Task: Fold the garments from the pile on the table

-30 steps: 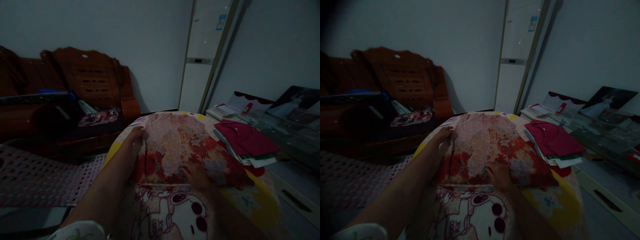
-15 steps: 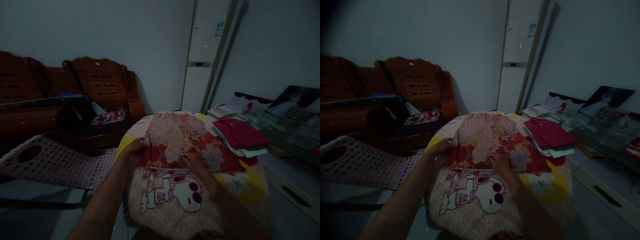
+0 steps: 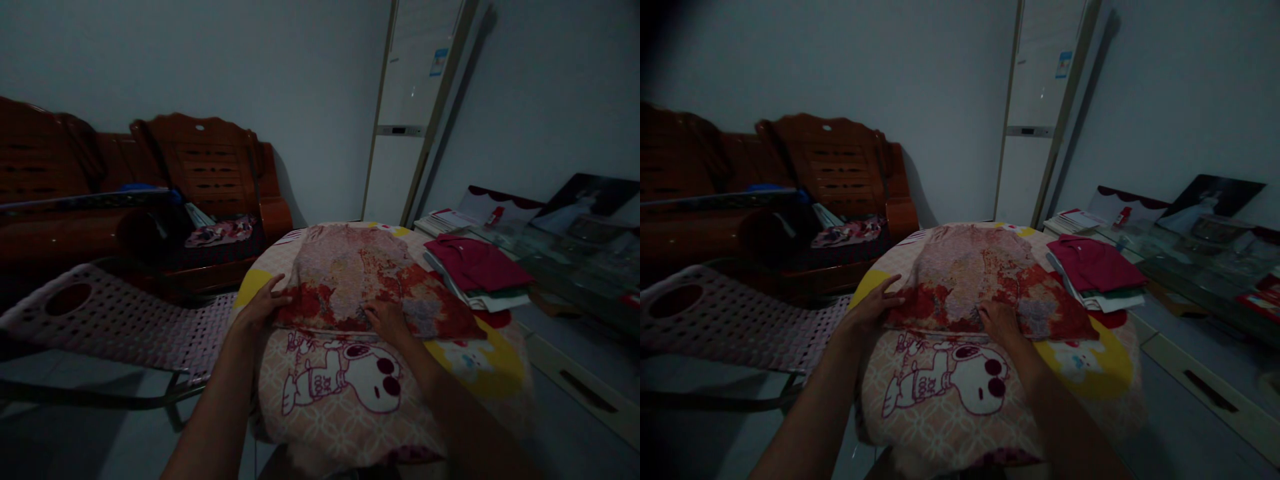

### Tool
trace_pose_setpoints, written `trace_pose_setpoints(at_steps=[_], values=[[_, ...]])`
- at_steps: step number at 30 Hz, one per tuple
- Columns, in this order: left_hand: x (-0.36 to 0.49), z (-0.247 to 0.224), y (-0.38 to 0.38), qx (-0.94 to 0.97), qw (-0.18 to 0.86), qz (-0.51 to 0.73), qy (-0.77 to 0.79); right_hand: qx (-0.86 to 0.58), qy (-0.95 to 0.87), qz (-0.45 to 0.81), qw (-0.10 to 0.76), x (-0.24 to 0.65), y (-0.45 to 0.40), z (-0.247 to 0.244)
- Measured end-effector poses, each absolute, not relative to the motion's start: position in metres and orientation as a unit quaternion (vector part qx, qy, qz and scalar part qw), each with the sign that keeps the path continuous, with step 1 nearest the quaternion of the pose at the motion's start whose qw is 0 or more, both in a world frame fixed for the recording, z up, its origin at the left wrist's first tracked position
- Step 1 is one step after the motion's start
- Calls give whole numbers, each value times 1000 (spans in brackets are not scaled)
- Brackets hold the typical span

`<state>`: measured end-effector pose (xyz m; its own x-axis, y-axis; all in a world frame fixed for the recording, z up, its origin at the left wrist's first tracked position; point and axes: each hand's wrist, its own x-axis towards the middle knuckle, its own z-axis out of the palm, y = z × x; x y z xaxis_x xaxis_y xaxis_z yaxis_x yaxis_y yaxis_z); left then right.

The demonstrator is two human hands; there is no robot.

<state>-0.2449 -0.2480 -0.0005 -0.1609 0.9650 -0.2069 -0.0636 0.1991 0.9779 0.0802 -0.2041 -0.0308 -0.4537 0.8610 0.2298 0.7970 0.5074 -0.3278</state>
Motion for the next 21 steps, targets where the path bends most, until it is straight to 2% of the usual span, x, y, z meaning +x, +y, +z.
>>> trace_pose_setpoints(at_steps=[4, 7, 11, 15, 17, 21], values=[[-246, 1, -258, 397, 528, 512, 549, -483, -850, 87, 190, 80, -202, -33], [-251, 1, -263, 408, 487, 500, 588, -484, -850, 86, 189, 81, -201, -35], [-260, 4, -265, 483, 363, 427, 673, -489, -848, 87, 186, 80, -202, -35], [-255, 9, -262, 549, 163, 282, 770, -485, -848, 91, 191, 79, -204, -32], [-241, 13, -260, 574, 107, 268, 766, -483, -850, 88, 190, 79, -204, -32], [-194, 26, -253, 715, 195, 298, 601, -483, -851, 77, 194, 77, -205, -33]])
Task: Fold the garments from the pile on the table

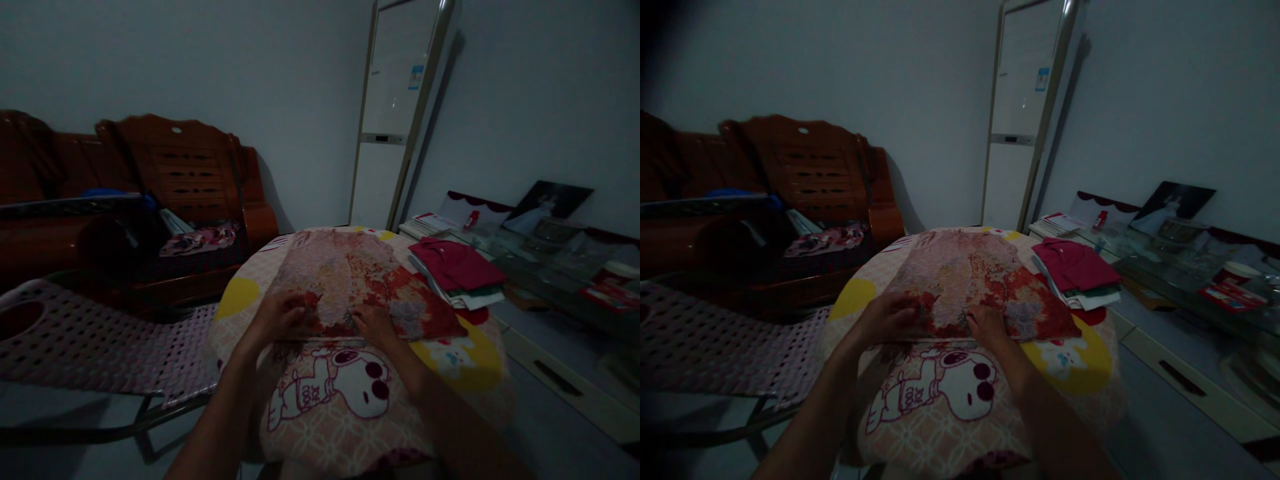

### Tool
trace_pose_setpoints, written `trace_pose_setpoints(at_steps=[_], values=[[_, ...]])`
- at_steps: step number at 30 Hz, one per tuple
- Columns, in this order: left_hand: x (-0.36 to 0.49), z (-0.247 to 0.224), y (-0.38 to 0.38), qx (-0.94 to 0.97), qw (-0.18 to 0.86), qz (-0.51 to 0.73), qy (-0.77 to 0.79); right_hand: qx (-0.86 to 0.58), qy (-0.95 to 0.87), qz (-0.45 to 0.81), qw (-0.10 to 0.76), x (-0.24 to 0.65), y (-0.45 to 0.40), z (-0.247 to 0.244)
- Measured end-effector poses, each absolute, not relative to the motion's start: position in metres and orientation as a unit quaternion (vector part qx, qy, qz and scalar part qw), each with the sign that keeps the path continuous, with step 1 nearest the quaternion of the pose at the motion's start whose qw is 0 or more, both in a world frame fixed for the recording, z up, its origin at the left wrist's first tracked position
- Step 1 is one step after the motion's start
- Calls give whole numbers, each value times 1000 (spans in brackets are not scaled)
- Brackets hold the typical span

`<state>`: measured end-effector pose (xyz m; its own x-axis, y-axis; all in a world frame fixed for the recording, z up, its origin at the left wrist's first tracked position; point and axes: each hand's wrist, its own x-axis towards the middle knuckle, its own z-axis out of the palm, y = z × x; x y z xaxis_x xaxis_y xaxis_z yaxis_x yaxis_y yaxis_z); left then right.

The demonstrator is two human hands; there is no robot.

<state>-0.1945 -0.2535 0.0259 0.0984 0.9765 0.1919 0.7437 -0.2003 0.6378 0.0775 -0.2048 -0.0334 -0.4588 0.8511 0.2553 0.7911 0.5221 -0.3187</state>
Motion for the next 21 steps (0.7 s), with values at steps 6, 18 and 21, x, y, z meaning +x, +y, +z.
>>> trace_pose_setpoints(at_steps=[6, 18, 21], values=[[-119, 25, -238, 829, 258, 207, 451, -470, -828, 131, 277, 84, -199, -29], [-109, 3, -247, 861, 183, 135, 456, -431, -831, 242, 254, 154, -230, -2], [-109, 2, -249, 863, 148, 130, 466, -419, -849, 210, 243, 151, -237, -8]])
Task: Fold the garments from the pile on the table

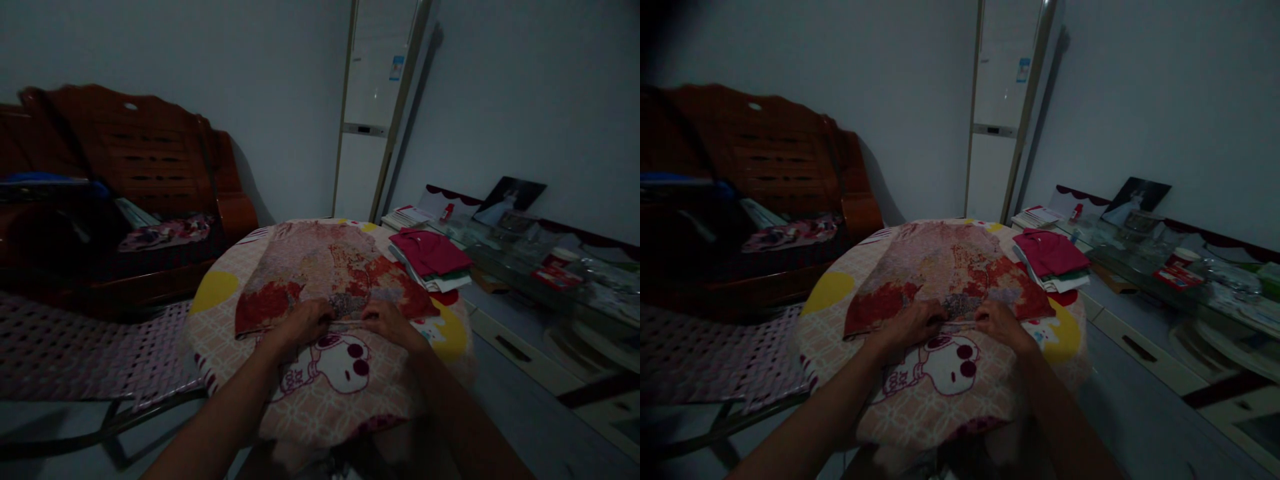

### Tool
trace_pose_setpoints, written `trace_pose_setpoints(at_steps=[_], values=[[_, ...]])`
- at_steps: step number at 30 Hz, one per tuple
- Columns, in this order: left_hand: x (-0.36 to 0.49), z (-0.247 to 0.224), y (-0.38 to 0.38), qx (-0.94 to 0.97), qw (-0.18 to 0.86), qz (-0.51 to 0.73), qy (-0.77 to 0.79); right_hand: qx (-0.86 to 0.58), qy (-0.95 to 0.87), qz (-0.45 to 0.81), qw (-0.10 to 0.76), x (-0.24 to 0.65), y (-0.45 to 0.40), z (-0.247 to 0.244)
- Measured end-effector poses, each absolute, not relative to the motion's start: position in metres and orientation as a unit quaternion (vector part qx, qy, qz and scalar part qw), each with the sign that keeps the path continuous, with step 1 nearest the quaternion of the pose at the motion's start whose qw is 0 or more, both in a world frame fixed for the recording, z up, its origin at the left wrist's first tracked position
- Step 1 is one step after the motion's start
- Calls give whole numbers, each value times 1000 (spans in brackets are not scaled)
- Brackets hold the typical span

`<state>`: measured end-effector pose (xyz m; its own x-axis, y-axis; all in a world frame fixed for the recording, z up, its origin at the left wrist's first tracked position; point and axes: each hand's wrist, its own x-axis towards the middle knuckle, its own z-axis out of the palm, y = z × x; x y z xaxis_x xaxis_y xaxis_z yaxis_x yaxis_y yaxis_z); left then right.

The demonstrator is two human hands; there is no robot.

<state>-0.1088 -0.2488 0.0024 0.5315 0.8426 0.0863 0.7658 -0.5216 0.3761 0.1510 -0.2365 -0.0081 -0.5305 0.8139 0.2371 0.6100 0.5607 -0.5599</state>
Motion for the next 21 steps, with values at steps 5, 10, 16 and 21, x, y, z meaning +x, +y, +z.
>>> trace_pose_setpoints(at_steps=[5, 10, 16, 21], values=[[-108, -2, -250, 862, 110, 132, 477, -438, -849, 169, 244, 148, -235, -17], [-108, 1, -252, 855, 113, 136, 488, -432, -863, 103, 240, 146, -236, -22], [-117, -4, -245, 856, 228, 171, 430, -432, -836, 187, 281, 146, -243, -12], [-124, -3, -244, 856, 286, 153, 403, -433, -824, 244, 271, 147, -245, -10]])
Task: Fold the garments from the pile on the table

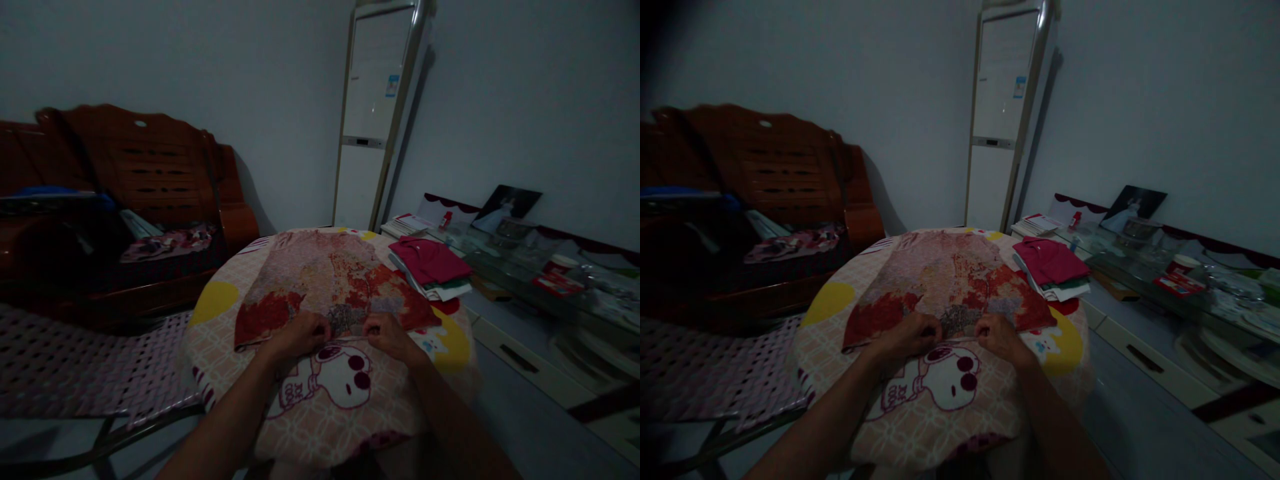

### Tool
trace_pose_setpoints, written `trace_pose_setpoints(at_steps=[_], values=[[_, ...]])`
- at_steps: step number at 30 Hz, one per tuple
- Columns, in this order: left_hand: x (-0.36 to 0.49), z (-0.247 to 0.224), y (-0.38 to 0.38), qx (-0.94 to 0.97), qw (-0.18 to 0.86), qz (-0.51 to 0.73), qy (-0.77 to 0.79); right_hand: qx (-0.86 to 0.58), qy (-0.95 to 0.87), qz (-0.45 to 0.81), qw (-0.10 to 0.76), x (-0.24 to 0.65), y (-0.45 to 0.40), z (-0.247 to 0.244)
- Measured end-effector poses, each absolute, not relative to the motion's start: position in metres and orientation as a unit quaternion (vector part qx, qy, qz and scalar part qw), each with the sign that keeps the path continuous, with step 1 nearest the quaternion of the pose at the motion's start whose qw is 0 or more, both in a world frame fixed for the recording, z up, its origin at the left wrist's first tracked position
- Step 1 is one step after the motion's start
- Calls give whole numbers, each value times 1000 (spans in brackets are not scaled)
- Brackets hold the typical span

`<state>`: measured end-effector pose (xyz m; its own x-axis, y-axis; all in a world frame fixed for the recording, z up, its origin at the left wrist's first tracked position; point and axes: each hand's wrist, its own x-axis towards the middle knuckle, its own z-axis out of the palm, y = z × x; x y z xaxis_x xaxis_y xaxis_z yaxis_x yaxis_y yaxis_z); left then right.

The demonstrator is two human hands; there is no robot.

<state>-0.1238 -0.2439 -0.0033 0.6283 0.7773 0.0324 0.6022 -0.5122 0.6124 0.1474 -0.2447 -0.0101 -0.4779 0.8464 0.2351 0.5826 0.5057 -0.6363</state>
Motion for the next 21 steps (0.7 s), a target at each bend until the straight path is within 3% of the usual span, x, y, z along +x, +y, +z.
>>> trace_pose_setpoints(at_steps=[4, 9, 13, 17, 21], values=[[-117, 19, -240, 860, 306, 137, 385, -445, -814, 265, 264, 147, -240, -14], [-80, 39, -208, 892, 187, 143, 387, -432, -821, 271, 257, 143, -239, -14], [-38, 21, -184, 920, 149, 139, 335, -455, -809, 270, 257, 147, -235, -7], [-18, -13, -179, 949, 137, 168, 228, -473, -782, 234, 330, 164, -210, 4], [-18, -36, -183, 955, 89, 170, 226, -521, -736, 190, 387, 183, -163, 9]])
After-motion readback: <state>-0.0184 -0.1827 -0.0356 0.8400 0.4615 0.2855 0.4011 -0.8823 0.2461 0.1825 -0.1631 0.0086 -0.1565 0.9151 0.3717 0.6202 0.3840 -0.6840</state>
